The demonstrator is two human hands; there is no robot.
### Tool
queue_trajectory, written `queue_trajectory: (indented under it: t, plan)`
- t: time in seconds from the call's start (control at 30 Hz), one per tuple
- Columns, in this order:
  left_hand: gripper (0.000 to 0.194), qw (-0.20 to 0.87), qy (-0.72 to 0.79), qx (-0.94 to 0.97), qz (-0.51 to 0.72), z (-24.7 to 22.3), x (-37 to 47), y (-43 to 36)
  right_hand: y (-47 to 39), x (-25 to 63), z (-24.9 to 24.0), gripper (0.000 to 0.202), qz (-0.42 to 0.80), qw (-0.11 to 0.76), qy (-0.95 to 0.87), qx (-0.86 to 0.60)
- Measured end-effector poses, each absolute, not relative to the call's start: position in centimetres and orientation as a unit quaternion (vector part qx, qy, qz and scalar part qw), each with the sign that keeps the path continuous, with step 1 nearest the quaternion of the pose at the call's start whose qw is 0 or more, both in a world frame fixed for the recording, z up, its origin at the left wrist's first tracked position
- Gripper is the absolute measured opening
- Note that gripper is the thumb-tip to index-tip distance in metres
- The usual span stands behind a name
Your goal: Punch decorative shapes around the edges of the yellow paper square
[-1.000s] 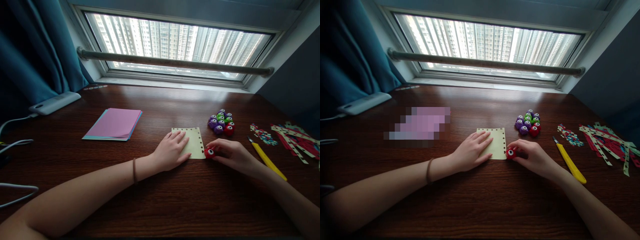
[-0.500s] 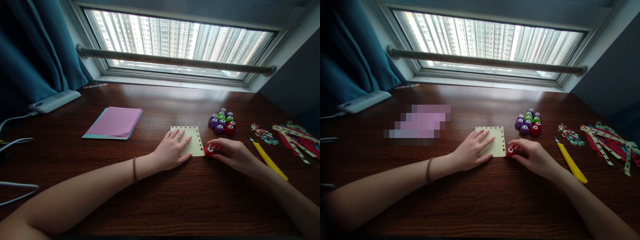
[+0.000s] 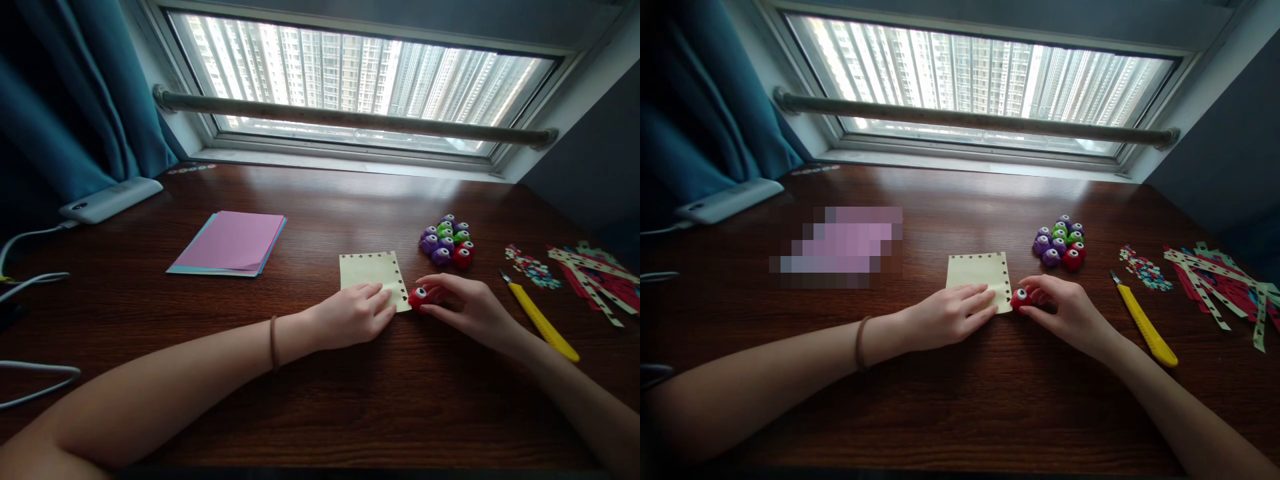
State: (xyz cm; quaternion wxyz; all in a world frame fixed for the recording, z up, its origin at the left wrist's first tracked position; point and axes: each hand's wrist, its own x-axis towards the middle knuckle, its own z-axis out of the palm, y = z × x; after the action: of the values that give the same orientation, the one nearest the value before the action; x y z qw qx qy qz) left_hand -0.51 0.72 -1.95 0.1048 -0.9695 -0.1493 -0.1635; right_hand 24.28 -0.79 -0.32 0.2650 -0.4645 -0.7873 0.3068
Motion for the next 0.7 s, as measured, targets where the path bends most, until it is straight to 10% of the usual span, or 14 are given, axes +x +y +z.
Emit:
queue_trajectory:
  t: [0.7]
  plan:
    - [0.019, 0.187, -0.150, -0.930, -0.279, -1.8, -0.8, 0.0, -1.7, 22.6, -0.9, 0.031, 0.398, 0.325, -0.728, -0.455]
